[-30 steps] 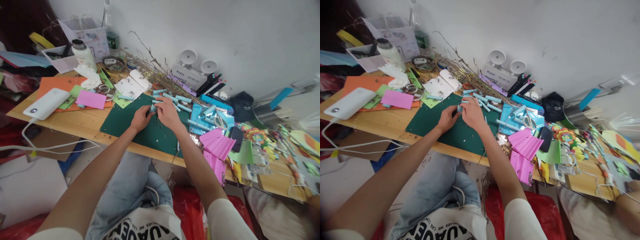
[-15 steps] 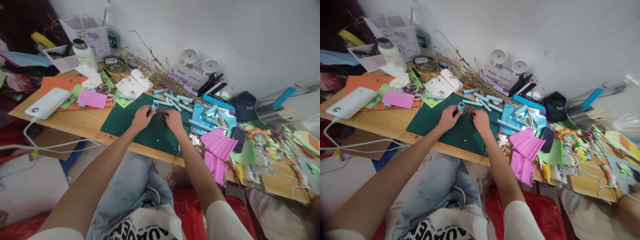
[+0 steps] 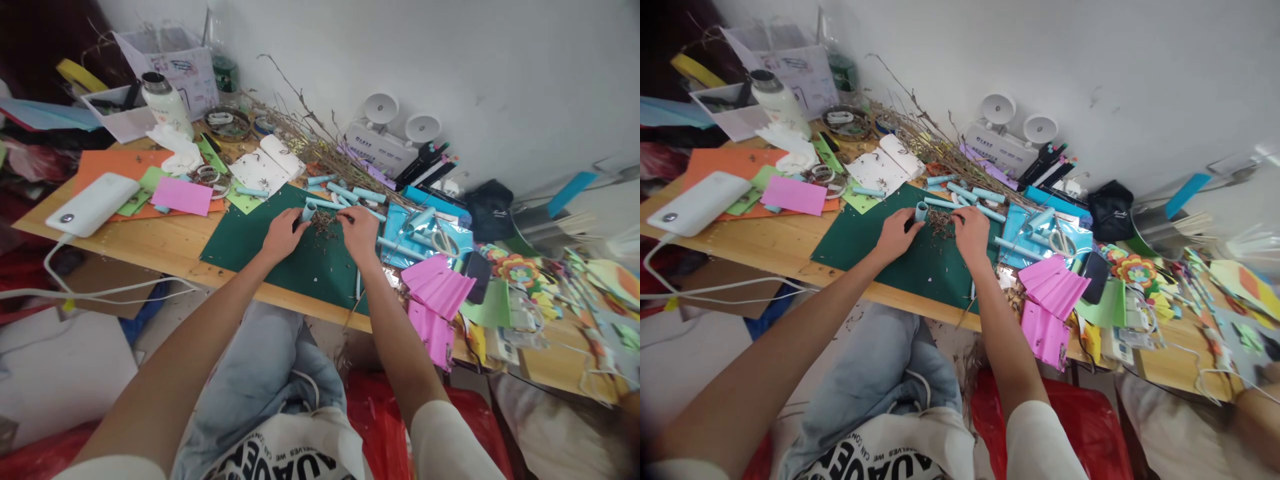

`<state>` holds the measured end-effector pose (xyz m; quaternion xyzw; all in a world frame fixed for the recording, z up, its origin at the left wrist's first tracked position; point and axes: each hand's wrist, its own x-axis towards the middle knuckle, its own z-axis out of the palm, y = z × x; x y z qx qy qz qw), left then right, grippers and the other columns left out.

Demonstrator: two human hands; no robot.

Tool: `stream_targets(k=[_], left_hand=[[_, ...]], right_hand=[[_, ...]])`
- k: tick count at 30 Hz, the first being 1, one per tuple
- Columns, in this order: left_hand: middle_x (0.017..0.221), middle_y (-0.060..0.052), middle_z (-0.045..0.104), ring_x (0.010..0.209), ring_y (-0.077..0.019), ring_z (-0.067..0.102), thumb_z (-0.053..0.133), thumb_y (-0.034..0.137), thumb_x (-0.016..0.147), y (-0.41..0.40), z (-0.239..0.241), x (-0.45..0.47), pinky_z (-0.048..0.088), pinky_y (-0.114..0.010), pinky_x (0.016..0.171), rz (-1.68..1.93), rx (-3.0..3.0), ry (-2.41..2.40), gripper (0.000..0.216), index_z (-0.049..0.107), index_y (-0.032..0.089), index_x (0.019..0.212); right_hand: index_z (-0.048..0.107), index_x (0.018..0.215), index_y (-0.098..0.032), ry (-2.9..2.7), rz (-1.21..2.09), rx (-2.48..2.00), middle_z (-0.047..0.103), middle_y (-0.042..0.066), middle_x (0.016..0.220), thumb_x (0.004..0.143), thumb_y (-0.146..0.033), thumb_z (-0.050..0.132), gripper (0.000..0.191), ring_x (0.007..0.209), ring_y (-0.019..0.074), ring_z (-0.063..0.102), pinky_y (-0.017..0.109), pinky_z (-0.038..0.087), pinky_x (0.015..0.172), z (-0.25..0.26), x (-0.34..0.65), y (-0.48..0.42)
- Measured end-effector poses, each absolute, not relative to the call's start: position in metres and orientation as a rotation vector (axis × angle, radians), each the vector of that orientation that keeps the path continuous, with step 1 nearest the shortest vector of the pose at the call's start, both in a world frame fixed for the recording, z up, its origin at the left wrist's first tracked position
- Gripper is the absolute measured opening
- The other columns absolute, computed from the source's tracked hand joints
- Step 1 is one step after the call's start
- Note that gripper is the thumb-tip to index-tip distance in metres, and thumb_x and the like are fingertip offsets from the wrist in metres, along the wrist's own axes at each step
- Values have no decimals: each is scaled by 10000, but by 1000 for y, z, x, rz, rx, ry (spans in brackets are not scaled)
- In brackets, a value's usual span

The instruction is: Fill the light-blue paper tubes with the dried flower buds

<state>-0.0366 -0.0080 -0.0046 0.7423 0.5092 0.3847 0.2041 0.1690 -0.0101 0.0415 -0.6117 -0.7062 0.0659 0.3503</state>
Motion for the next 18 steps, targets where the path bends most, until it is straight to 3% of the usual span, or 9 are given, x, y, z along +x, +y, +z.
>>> stream_targets(k=[4, 8, 13, 18], left_hand=[[945, -76, 642, 875, -208, 583, 561, 356, 932, -8, -3, -37, 474, -337, 805, 1061, 2062, 1417, 239, 623, 182, 1084], [959, -79, 646, 886, -210, 583, 553, 358, 934, -9, -2, -36, 476, -341, 814, 1073, 2064, 1410, 248, 620, 182, 1095], [972, -80, 652, 904, -213, 587, 556, 352, 930, -10, -5, -36, 479, -343, 834, 1076, 2071, 1416, 248, 619, 181, 1099], [984, -84, 648, 907, -213, 584, 549, 351, 936, -9, -5, -36, 475, -342, 836, 1083, 2077, 1406, 255, 617, 174, 1106]], right_hand=[[764, 830, -197, -1712, 143, -1583, 708, 77, 930, 824, -220, 629, 137, 878, 233, 638, 388, 510, 837, 49, 168, -8], [738, 782, -182, -1682, 204, -1563, 711, 94, 1020, 782, -202, 656, 85, 975, 248, 640, 423, 495, 923, 43, 163, -6], [635, 744, -188, -1332, 676, -1672, 669, 3, 626, 774, -240, 624, 62, 562, 177, 622, 342, 543, 631, 22, 156, -3], [560, 756, -213, -1226, 745, -1567, 617, -48, 562, 779, -245, 590, 49, 477, 151, 609, 271, 505, 493, 15, 154, -3]])
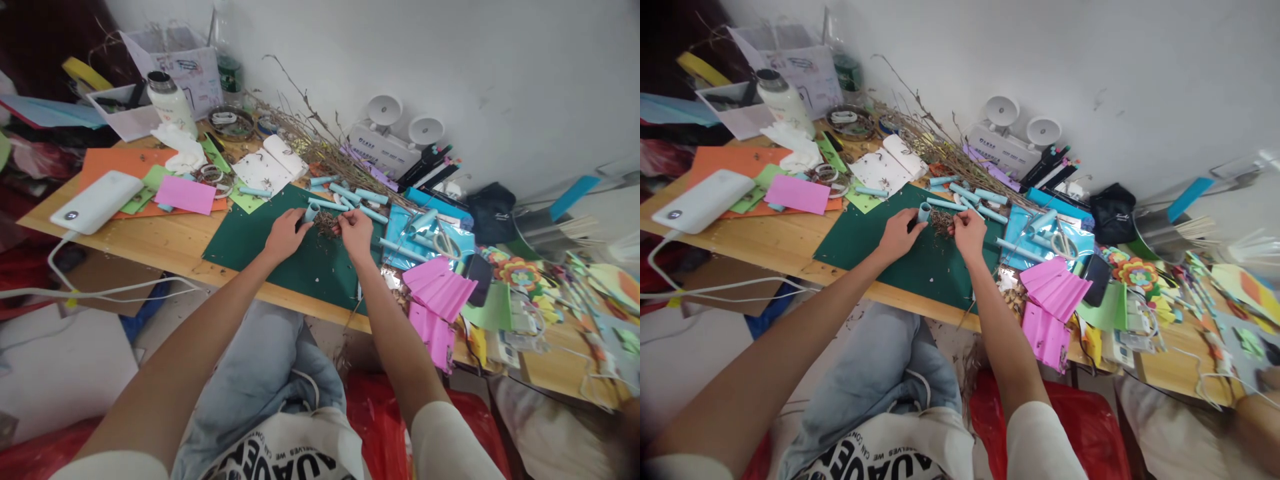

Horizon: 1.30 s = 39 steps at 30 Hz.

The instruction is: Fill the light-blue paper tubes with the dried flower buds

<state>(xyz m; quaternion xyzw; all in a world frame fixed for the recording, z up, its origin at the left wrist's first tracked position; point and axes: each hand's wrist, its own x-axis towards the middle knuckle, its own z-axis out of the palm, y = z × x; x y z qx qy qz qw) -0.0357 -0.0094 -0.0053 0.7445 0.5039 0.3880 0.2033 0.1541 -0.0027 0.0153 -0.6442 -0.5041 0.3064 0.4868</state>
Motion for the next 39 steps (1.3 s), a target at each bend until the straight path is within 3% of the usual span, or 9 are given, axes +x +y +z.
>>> stream_targets(k=[9, 16, 20, 26, 30, 39], left_hand=[[984, -83, 650, 904, -213, 589, 551, 360, 933, -10, -4, -36, 476, -337, 834, 1066, 2070, 1422, 262, 618, 183, 1113], [975, -91, 647, 899, -215, 578, 552, 364, 931, -8, -6, -36, 467, -343, 826, 1083, 2077, 1386, 272, 623, 164, 1101], [939, -77, 635, 868, -199, 568, 536, 376, 939, -9, -6, -37, 463, -326, 808, 1106, 2081, 1366, 255, 626, 180, 1076], [931, -70, 631, 856, -192, 567, 539, 364, 937, -9, -7, -37, 462, -316, 802, 1126, 2093, 1358, 235, 619, 187, 1069], [932, -71, 631, 850, -190, 565, 532, 350, 940, -8, -8, -37, 459, -310, 789, 1132, 2097, 1352, 230, 621, 180, 1066], [918, -65, 630, 849, -189, 560, 553, 334, 928, -8, -8, -37, 452, -305, 777, 1145, 2094, 1345, 189, 620, 185, 1024]], right_hand=[[684, 839, -178, -1271, 706, -1562, 707, 15, 754, 761, -357, 647, 198, 556, 174, 671, 282, 522, 500, 27, 154, -7], [701, 828, -187, -1295, 609, -1438, 706, 23, 713, 783, -362, 667, 184, 658, 206, 697, 375, 593, 691, 52, 148, -5], [700, 852, -194, -1365, 623, -1349, 715, 17, 754, 810, -355, 657, 172, 691, 191, 694, 365, 593, 725, 69, 133, -8], [712, 914, -220, -1654, 458, -1334, 735, 14, 888, 862, -288, 610, 133, 816, 182, 669, 346, 548, 822, 80, 111, -9], [699, 888, -229, -1873, 269, -1393, 716, 26, 872, 861, -242, 609, 95, 885, 219, 631, 387, 505, 884, 74, 112, -4], [701, 979, -237, -2073, 107, -1248, 626, 102, 1199, 896, -256, 549, 174, 1164, 276, 538, 473, 426, 1042, 77, 127, -9]])
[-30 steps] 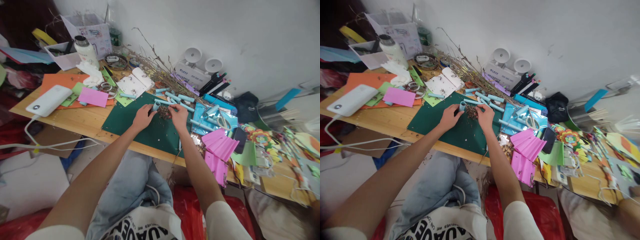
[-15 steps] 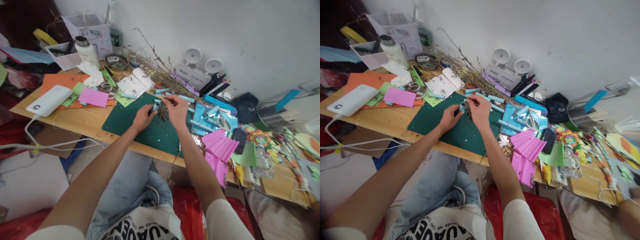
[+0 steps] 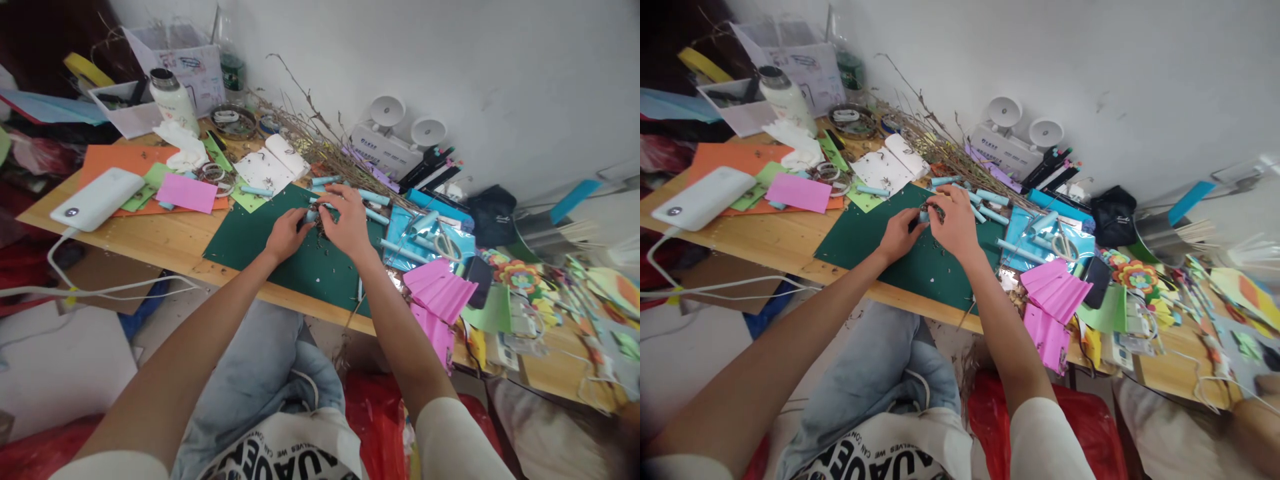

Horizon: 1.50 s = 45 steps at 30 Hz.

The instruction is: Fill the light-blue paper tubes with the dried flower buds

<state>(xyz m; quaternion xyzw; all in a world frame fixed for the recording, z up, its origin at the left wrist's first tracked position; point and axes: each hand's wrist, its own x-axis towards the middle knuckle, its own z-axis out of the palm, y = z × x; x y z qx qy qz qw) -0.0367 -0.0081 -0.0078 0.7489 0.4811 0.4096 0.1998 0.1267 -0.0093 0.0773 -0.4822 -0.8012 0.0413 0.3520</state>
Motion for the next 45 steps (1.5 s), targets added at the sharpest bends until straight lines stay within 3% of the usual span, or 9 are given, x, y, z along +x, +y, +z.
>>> stream_targets(k=[10, 16, 23, 31, 35, 39, 45], left_hand=[[907, -57, 621, 841, -184, 555, 549, 340, 936, -8, -7, -37, 447, -300, 778, 1142, 2115, 1343, 206, 618, 177, 1041], [916, -61, 628, 838, -184, 557, 557, 315, 927, -8, -8, -37, 447, -298, 771, 1140, 2100, 1361, 192, 626, 178, 1043], [911, -59, 617, 834, -185, 557, 546, 363, 940, -8, -10, -37, 451, -305, 775, 1148, 2120, 1340, 254, 625, 179, 1096], [925, -68, 629, 853, -191, 567, 543, 355, 939, -7, -11, -37, 464, -311, 789, 1131, 2124, 1357, 234, 622, 182, 1075], [968, -77, 637, 880, -201, 581, 544, 362, 941, -9, -8, -36, 469, -327, 809, 1095, 2102, 1377, 263, 620, 178, 1112], [977, -81, 639, 882, -211, 587, 539, 368, 945, -10, -6, -36, 471, -335, 801, 1055, 2085, 1409, 270, 618, 171, 1111], [970, -83, 646, 878, -216, 589, 547, 371, 941, -9, -8, -36, 474, -339, 795, 1053, 2104, 1430, 251, 613, 181, 1090]], right_hand=[[690, 970, -217, -2025, 133, -1256, 635, 97, 1209, 820, -62, 418, 347, 1189, 247, 545, 449, 419, 1074, 71, 126, -13], [700, 973, -185, -2218, 148, -1334, 605, 130, 1252, 751, -44, 457, 359, 1228, 292, 501, 481, 388, 1100, 69, 122, -11], [705, 928, -212, -2024, 136, -1348, 658, 90, 1181, 764, -42, 417, 372, 1180, 253, 543, 447, 401, 1091, 73, 124, -10], [706, 950, -200, -2165, 210, -1339, 670, 95, 1206, 786, -68, 432, 346, 1197, 249, 554, 438, 401, 1089, 71, 121, -11], [687, 1023, -169, -1808, 94, -1760, 717, 117, 1037, 878, -184, 401, 320, 995, 246, 650, 405, 492, 942, 80, 145, -27], [708, 979, -102, -1772, 124, -2425, 718, 210, 985, 875, -332, 533, 306, 983, 340, 678, 455, 511, 889, 79, 168, -46], [691, 1077, -42, -1749, 313, -2704, 671, 314, 1102, 780, -184, 602, 341, 1025, 393, 686, 478, 538, 843, 59, 176, -56]])
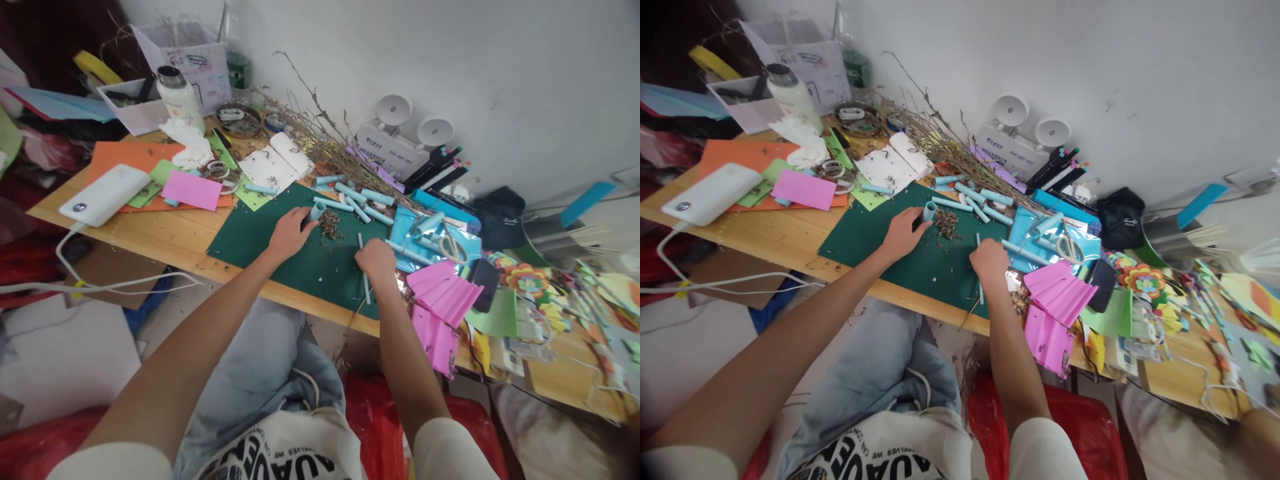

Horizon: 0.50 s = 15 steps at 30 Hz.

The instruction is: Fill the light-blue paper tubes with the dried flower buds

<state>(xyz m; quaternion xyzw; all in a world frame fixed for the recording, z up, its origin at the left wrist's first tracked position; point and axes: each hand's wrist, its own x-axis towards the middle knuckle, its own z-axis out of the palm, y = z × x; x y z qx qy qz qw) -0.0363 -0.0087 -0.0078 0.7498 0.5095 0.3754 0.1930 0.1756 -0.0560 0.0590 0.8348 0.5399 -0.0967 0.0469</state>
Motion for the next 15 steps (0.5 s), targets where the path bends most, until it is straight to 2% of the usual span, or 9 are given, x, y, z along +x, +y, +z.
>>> stream_targets(k=[3, 6, 10, 15], left_hand=[[983, -84, 654, 911, -222, 591, 543, 377, 941, -9, -8, -36, 478, -344, 808, 1044, 2111, 1446, 251, 614, 189, 1092], [1000, -89, 661, 953, -228, 588, 546, 370, 939, -8, -8, -36, 477, -354, 845, 1046, 2129, 1442, 262, 617, 181, 1106], [1017, -98, 664, 969, -229, 588, 546, 366, 941, -8, -10, -35, 476, -359, 869, 1076, 2127, 1439, 269, 622, 170, 1110], [1022, -95, 668, 983, -234, 590, 551, 357, 940, -9, -7, -35, 482, -364, 869, 1033, 2116, 1457, 268, 618, 171, 1120]], right_hand=[[713, 918, -80, 1814, -252, 2610, 716, 261, 951, 795, -190, 583, 210, 966, 370, 703, 476, 537, 845, 69, 179, -52], [679, 822, -160, 2175, -297, 2818, 712, 118, 723, 862, -274, 545, 181, 795, 285, 719, 458, 554, 823, 97, 176, -45], [620, 965, -220, 2827, -390, 2991, 712, 63, 828, 957, -401, 450, 249, 749, 212, 719, 407, 583, 724, 135, 151, -36], [589, 983, -224, 3302, -267, 2815, 683, 42, 870, 970, -461, 469, 266, 739, 171, 713, 339, 588, 676, 144, 114, -29]])
